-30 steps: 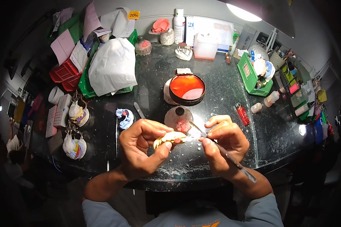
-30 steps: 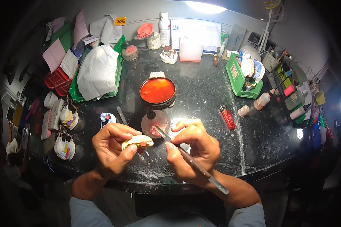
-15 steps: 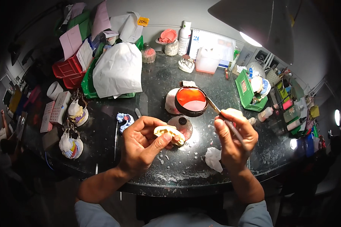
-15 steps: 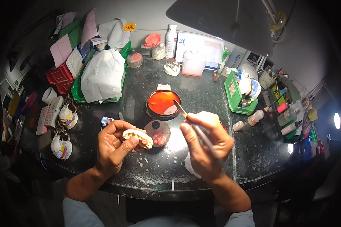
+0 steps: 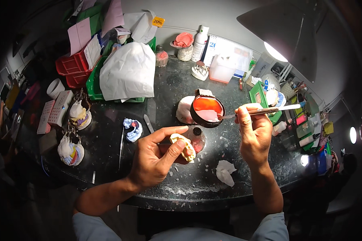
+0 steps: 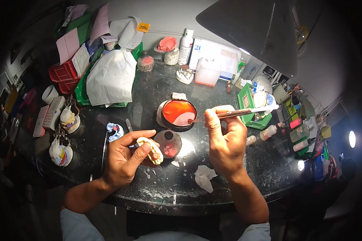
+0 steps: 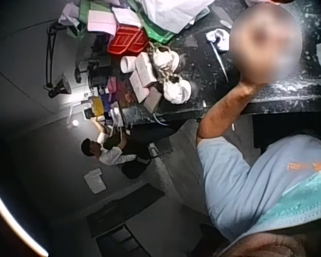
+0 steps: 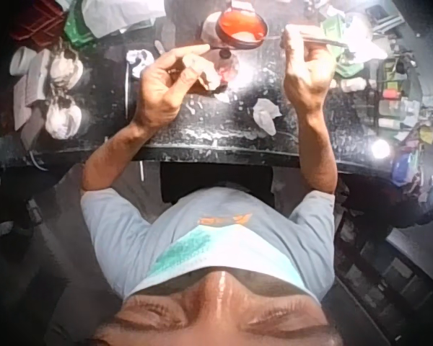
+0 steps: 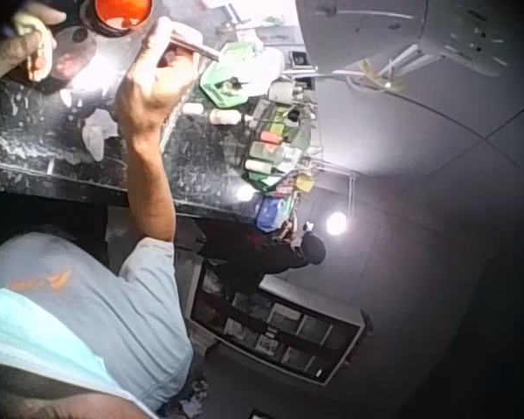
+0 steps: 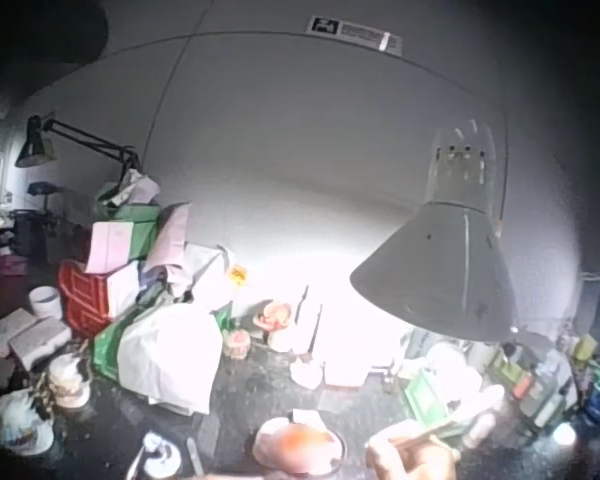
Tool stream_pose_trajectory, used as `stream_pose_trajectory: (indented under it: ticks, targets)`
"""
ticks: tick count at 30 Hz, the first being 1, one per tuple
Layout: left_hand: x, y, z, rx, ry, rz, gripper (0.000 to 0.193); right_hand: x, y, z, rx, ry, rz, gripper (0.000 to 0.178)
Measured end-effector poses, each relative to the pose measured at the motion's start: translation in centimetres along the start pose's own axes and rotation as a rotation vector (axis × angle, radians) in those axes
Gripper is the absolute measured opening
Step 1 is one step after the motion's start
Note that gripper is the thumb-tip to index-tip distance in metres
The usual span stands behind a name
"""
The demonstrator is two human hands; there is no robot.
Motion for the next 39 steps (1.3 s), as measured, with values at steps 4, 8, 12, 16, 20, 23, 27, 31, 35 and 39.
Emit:
stream_pose_trajectory:
  ticks: [4, 8, 12, 16, 20, 23, 27, 31, 35, 39]
  targets:
    - [-0.1, 0.0, -0.2, -0.031, 0.009, -0.033, 0.029, -0.7, 0.8, -0.6, 0.076, -0.195, -0.139, 0.007]
    - [0.0, -0.2, 0.2, -0.055, 0.029, 0.0, 0.025, -1.4, 2.1, -0.5, 0.072, -0.179, -0.216, 0.007]
    - [0.1, 0.0, 0.0, -0.117, 0.018, 0.026, 0.025, -1.8, 4.2, -0.2, -0.034, -0.285, -0.314, 0.015]
    - [-0.1, -0.1, 0.6, -0.126, 0.0, 0.037, 0.025, 1.2, 7.2, 0.6, -0.088, -0.515, -0.167, 0.014]
    - [0.1, -0.2, 0.7, -0.189, 0.012, 0.044, 0.025, 3.0, 8.3, 2.0, -0.012, -0.604, -0.116, 0.013]
    - [0.5, -0.2, 0.8, -0.194, 0.078, 0.053, 0.025, 3.4, 8.5, 2.0, 0.018, -0.641, -0.107, 0.014]
    - [0.1, -0.4, 1.3, -0.183, 0.024, 0.044, 0.024, 3.6, 8.7, 2.2, -0.034, -0.555, -0.12, 0.015]
    - [0.3, -0.2, 0.9, -0.167, 0.018, 0.05, 0.022, 3.4, 8.9, 2.0, -0.008, -0.513, -0.162, 0.014]
    - [0.3, -0.2, 1.2, -0.156, 0.032, 0.059, 0.022, 3.4, 8.8, 2.1, -0.09, -0.485, -0.136, 0.012]
    - [0.4, -0.3, 1.1, -0.174, 0.034, 0.049, 0.022, 3.3, 8.5, 2.2, -0.115, -0.47, -0.114, 0.01]
Point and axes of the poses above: each hand's wrist, its own y-axis away from the middle knuckle, its own x-axis out of the palm, z = x × y, the point moved 6 cm from there along -y, towards the middle knuckle, and after that the axes turned 14 degrees about -x, right-handed, at the moved point
